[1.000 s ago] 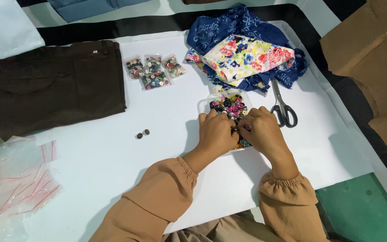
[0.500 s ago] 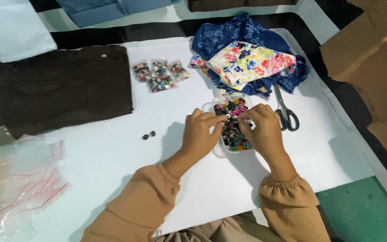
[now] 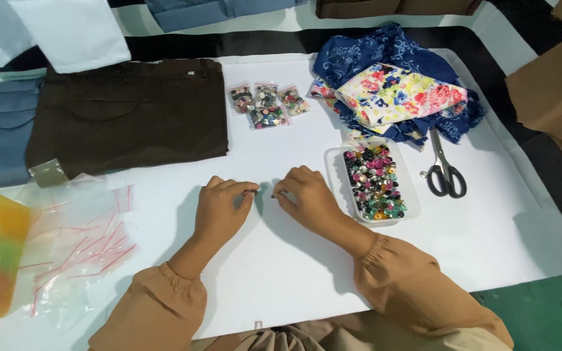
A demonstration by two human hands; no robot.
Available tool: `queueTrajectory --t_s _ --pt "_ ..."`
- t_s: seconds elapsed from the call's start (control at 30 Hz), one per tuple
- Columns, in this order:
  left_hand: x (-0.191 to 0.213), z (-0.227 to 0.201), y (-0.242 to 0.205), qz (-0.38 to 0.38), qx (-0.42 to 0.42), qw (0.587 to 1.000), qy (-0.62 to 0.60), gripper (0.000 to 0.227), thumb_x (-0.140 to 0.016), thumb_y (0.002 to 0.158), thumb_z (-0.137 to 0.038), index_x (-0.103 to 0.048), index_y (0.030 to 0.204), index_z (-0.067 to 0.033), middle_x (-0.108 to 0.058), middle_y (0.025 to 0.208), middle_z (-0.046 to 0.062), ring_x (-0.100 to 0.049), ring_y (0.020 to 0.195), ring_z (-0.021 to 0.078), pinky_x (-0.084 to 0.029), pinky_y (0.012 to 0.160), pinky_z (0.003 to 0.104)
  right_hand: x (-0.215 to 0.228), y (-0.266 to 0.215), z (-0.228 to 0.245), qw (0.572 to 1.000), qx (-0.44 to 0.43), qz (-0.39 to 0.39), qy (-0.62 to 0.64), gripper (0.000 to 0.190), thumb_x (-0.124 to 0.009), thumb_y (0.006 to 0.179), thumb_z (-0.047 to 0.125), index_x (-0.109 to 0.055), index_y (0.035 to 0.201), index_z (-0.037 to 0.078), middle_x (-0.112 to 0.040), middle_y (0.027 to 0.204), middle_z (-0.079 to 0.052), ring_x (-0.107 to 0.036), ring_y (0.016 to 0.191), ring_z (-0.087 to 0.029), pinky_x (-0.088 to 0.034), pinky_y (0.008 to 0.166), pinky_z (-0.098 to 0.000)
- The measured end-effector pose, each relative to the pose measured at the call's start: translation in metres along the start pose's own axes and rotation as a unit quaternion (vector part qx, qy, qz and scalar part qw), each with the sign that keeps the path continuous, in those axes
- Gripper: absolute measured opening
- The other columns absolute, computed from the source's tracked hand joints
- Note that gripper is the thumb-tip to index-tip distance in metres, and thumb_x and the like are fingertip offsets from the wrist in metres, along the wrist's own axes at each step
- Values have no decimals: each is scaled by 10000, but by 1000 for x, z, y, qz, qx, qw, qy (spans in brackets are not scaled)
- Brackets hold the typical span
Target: The person is sorting small blue buttons and placing them into small plastic zip-lock bags at a workstation.
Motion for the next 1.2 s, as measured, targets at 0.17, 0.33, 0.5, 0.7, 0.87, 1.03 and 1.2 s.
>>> queueTrajectory --t_s 0.17,0.33,0.5,0.7,0.87,1.03,1.2 --pt "3 9 2 7 17 999 28 164 -707 912 -162 -784 1043 -225 -742 841 -34 -644 924 182 -507 813 349 -36 22 -7 996 -60 49 43 99 -745 840 37 -756 921 92 -698 848 -58 -686 863 -199 -504 760 -311" --pt "-2 13 1 23 33 998 42 178 -728 886 -151 -767 1051 -203 -736 828 -30 -654 920 189 -519 787 349 -53 22 -13 991 -88 77 64 102 -744 855 41 -750 951 76 -702 879 -75 -697 891 -203 -521 780 -312" --pt "0 9 1 -4 28 997 72 160 -778 825 -163 -757 983 -164 -695 806 -4 -641 878 199 -533 743 344 -51 16 -13 991 -89 69 72 97 -730 863 36 -752 954 63 -696 865 -93 -705 891 -212 -539 774 -297" --pt "6 -10 0 -55 -21 997 48 179 -779 823 -115 -738 996 -138 -639 830 23 -645 892 239 -546 756 374 -12 13 4 997 -55 38 32 110 -748 850 31 -760 948 78 -705 876 -88 -715 904 -218 -542 770 -315" --pt "-6 -49 1 -123 -138 981 60 181 -779 812 -134 -713 977 -171 -570 872 -2 -592 799 221 -520 686 388 32 -1 -27 998 -47 -5 -31 142 -772 820 98 -763 945 164 -687 882 -59 -686 903 -251 -501 769 -365" --pt "-37 -103 11 -115 -208 971 32 178 -768 810 -128 -721 974 -178 -576 872 2 -594 783 220 -513 694 399 93 -22 -84 992 -74 -64 -82 199 -796 764 39 -768 923 155 -694 854 -96 -700 854 -306 -543 753 -377" --pt "-84 -145 34 -70 -221 973 -9 158 -762 804 -162 -735 959 -149 -581 878 25 -557 838 241 -434 751 409 129 -51 -129 974 -174 -40 -137 132 -812 820 66 -813 922 150 -696 829 -66 -687 858 -256 -536 754 -359"
Point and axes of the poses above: each hand's wrist, its own y-axis towards the middle knuckle, its own x-axis out of the back of the hand, z = x × y, the point moved 8 cm from there along y, towards the middle knuckle
